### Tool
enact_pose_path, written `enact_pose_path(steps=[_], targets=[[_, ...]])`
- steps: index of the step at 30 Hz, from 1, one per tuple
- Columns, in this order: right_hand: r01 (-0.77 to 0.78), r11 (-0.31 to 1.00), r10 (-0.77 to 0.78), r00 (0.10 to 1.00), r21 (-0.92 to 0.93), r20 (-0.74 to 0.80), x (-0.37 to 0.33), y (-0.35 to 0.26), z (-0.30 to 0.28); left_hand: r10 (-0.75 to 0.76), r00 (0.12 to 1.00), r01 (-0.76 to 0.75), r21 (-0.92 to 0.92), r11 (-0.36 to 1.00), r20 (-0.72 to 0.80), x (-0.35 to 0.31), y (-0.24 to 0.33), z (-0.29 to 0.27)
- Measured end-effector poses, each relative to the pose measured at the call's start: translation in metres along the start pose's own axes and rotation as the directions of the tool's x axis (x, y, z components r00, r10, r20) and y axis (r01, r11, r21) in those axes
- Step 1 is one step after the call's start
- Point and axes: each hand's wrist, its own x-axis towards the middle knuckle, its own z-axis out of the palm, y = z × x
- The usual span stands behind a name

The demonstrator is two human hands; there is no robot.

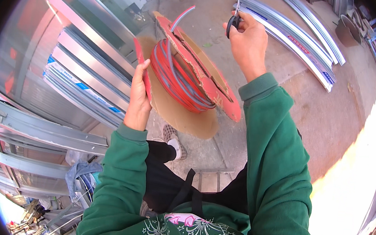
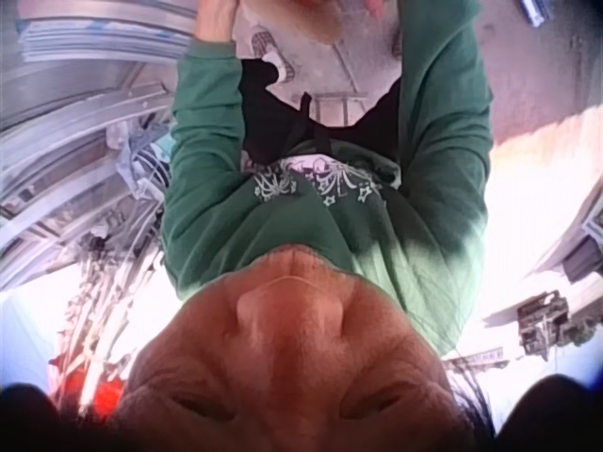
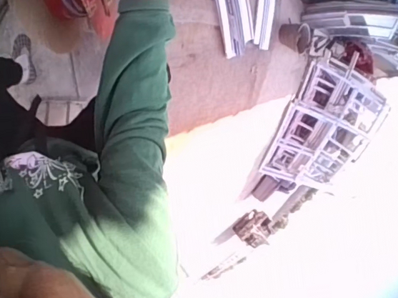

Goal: The person uses scissors to cut a red cable and then strips the insulation from the ends of the cut pieces. They handle a cardboard cable spool and several metal profiles in a workshop setting.

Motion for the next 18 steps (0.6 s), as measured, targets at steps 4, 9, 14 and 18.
enact_pose_path(steps=[4,9,14,18], targets=[[0.018,1.0,-0.018,0.999,-0.017,0.04,-0.002,0.002,0.0,0.012,1.0,-0.012,-0.004,1.0,-0.004,0.002,0.005,-0.004],[0.056,0.995,-0.045,0.99,-0.082,0.135,-0.004,0.002,0.005,0.026,0.999,-0.027,-0.015,1.0,-0.032,0.002,0.015,-0.006],[-0.001,0.998,0.01,0.987,-0.056,0.159,-0.008,-0.002,0.01,0.111,0.991,-0.109,0.034,0.994,-0.076,0.0,0.022,-0.004],[-0.024,0.998,0.034,0.984,-0.058,0.174,-0.009,0.001,0.011,0.117,0.992,-0.116,0.014,0.993,-0.055,0.004,0.035,-0.012]])
